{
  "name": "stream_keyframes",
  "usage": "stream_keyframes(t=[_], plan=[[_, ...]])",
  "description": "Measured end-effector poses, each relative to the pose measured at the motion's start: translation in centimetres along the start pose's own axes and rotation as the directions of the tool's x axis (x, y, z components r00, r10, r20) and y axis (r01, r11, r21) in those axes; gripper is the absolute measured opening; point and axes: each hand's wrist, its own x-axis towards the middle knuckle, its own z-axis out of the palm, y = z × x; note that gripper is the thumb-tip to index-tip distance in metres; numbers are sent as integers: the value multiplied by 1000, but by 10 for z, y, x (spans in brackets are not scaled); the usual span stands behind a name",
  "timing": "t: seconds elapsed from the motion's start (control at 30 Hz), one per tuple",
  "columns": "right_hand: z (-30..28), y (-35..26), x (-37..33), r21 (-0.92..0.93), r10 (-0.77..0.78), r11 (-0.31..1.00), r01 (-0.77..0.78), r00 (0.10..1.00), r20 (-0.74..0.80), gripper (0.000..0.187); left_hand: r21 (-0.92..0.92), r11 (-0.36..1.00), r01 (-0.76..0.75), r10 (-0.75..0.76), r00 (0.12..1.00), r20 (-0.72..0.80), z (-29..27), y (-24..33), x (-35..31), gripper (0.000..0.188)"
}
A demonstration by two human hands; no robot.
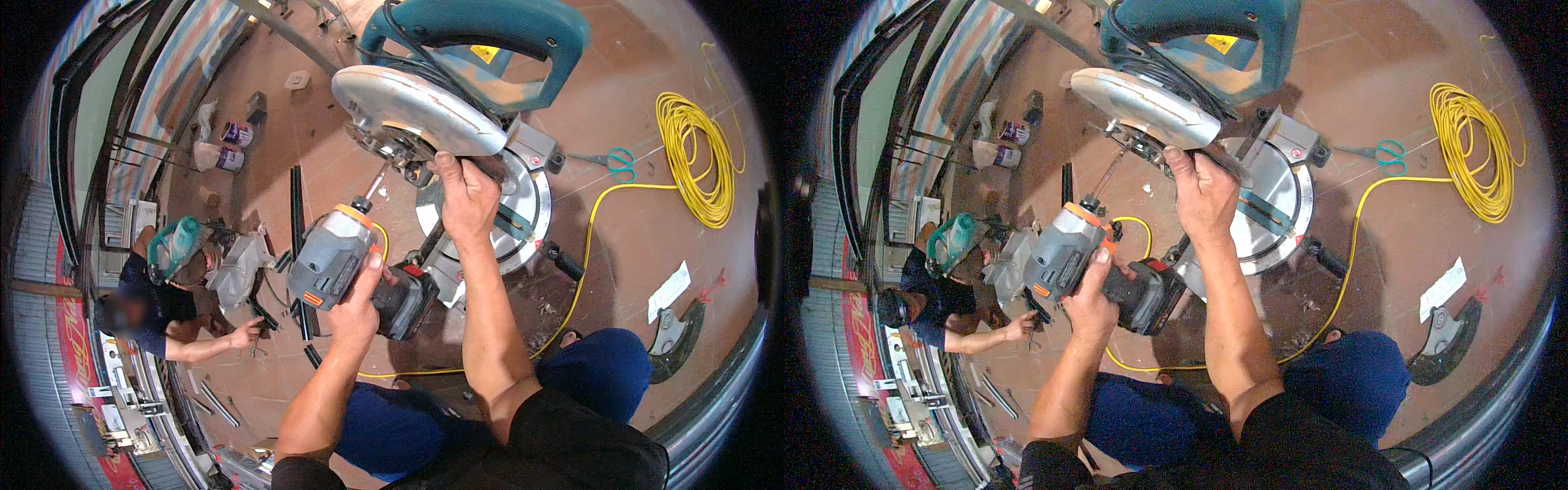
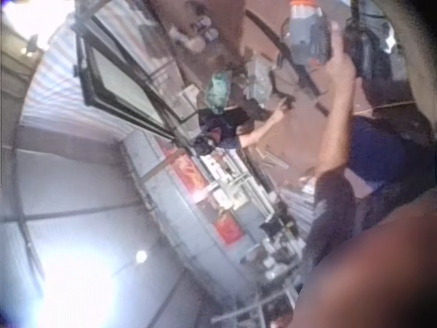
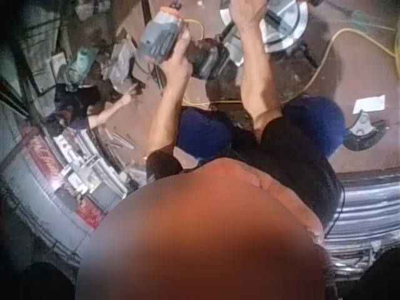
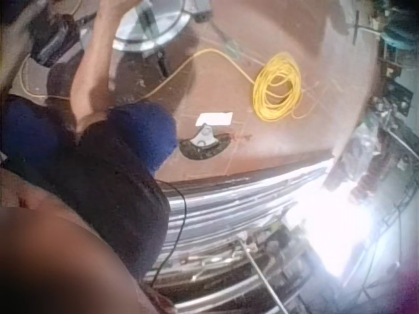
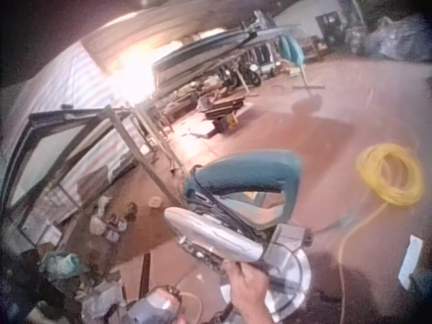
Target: The person sits on the floor and repairs a miter saw. They remove a blade guard, use a screwdriver and a cordless drill to adjust internal components, and reattach the guard.
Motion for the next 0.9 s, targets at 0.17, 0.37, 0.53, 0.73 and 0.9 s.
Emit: stream_keyframes(t=[0.17, 0.37, 0.53, 0.73, 0.9], plan=[[2, -1, -2, 0, -2, 1000, 2, 1000, -22, 56, -301, 949, 88, -60, 993, 102, 9, -6, 6, 43], [5, 0, 1, 43, -91, 995, 94, 993, -76, 60, -367, 923, 115, -54, 984, 172, 13, -10, 9, 49], [1, 0, -2, 48, 20, 999, -20, 1000, -1, 57, -386, 913, 133, -67, 981, 179, 12, -12, 10, 49], [-1, -7, -3, 2, 71, 997, -71, 997, 31, 55, -372, 921, 118, -49, 981, 190, 14, -12, 10, 49], [-2, -8, -1, -7, 23, 1000, -23, 999, 25, 54, -381, 914, 140, -65, 977, 203, 15, -15, 12, 49]])
